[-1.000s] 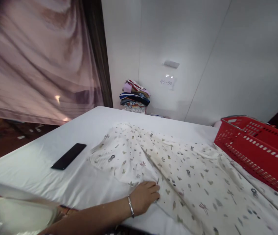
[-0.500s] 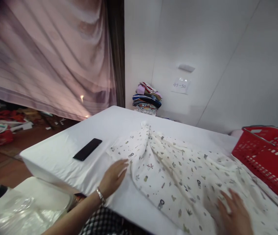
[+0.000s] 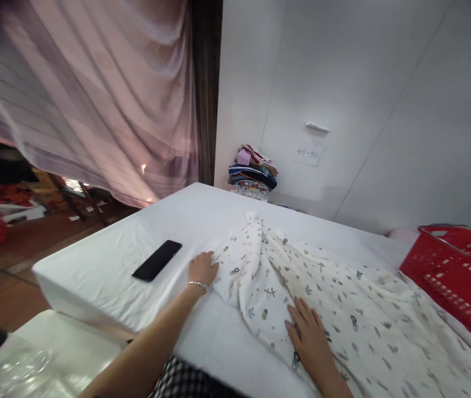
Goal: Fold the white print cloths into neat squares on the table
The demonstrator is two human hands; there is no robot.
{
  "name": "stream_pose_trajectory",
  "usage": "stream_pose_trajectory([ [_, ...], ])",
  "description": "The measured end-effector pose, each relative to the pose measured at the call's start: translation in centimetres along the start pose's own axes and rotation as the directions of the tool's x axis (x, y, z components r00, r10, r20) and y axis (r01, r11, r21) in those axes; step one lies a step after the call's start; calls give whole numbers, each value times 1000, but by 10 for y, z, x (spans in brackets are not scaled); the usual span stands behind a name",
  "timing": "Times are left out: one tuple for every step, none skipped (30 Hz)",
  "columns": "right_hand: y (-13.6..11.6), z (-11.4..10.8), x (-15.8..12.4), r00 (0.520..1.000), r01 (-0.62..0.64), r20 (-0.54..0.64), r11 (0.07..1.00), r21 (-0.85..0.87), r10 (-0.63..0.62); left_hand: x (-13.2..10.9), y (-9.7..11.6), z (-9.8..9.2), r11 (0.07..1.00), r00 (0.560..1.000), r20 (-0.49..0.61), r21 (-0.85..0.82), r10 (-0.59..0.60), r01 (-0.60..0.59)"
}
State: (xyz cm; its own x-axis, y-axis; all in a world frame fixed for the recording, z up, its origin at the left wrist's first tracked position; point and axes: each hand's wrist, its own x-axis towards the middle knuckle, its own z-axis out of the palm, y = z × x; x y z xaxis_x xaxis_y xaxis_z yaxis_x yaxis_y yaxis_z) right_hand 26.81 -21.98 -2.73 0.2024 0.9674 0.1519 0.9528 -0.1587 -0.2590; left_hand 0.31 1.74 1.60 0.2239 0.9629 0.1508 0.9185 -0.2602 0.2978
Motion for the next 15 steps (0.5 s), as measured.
stream_pose_trajectory([
  [2,-1,-1,1000,-13,13,1000,10,13,0,-2,2,1000,1000,-12,-18,-20,20],
  [3,-1,-1,999,-28,20,999,22,27,-1,-4,2,998,999,-19,-40,-39,39],
  [4,-1,-1,999,-44,16,998,38,44,-1,-7,1,997,998,-23,-63,-51,50],
  [4,-2,1,998,-59,-1,996,60,59,-1,-10,-1,995,998,-19,-87,-59,57],
  [3,-3,5,997,-69,-24,994,89,71,-1,-12,-4,992,998,-3,-111,-67,67],
  [1,-4,11,995,-76,-49,989,127,83,-1,-15,-7,988,997,27,-137,-74,77],
  [-2,-6,19,992,-84,-73,981,174,98,-1,-17,-10,981,995,67,-171,-78,89],
  [-8,-9,30,989,-93,-92,969,228,117,-1,-18,-13,972,991,110,-215,-77,99],
  [-15,-12,43,985,-106,-101,953,285,140,-1,-19,-15,958,987,144,-268,-67,104],
  [-23,-16,59,981,-121,-102,931,344,165,-1,-19,-17,940,986,160,-327,-48,99],
  [-32,-19,76,977,-135,-98,908,396,188,-1,-19,-18,920,988,155,-383,-24,82],
  [-42,-23,96,976,-142,-88,886,441,200,-2,-18,-19,900,991,132,-432,3,55],
  [-52,-25,117,976,-134,-86,863,487,199,-3,-18,-19,882,995,95,-472,31,17],
  [-61,-26,138,973,-138,-86,835,533,216,-3,-17,-19,863,997,49,-504,66,-32],
  [-69,-27,160,966,-161,-75,804,573,248,-5,-17,-20,841,995,-3,-533,103,-89],
])
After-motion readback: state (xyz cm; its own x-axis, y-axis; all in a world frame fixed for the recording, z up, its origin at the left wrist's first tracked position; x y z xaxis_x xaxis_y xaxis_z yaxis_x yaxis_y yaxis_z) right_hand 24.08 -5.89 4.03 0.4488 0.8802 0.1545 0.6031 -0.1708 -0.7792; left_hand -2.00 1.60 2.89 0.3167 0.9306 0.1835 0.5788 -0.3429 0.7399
